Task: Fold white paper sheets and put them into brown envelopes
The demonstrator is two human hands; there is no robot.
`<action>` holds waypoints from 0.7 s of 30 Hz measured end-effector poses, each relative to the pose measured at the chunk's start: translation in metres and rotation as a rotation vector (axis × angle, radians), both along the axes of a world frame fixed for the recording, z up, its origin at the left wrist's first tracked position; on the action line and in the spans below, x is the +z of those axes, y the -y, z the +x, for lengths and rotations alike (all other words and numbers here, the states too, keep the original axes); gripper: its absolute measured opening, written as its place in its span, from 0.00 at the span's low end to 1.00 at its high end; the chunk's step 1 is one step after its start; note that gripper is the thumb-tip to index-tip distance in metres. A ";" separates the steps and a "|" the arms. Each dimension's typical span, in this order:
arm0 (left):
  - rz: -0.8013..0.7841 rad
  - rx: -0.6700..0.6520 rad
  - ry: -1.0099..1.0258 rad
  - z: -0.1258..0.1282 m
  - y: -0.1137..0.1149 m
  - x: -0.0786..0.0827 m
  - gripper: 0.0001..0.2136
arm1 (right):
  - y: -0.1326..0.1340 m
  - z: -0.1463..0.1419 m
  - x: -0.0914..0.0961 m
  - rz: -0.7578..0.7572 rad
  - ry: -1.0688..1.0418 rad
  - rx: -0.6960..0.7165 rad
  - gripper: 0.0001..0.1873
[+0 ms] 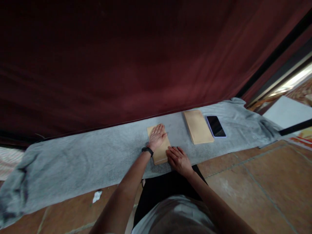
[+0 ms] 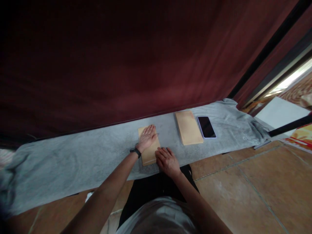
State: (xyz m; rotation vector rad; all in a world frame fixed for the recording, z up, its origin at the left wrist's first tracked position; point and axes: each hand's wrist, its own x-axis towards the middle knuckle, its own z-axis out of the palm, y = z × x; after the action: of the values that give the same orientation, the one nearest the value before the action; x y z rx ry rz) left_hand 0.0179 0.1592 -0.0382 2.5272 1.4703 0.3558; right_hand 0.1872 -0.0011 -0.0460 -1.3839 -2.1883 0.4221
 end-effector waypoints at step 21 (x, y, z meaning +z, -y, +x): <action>0.054 -0.160 -0.011 -0.042 0.168 -0.008 0.27 | 0.001 0.012 -0.005 0.093 0.086 0.078 0.21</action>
State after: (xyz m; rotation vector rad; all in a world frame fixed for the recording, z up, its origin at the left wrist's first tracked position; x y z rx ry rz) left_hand -0.0245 -0.0084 -0.0462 2.6710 1.2665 0.3609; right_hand 0.1992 -0.0016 -0.0513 -1.2920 -2.3069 0.2897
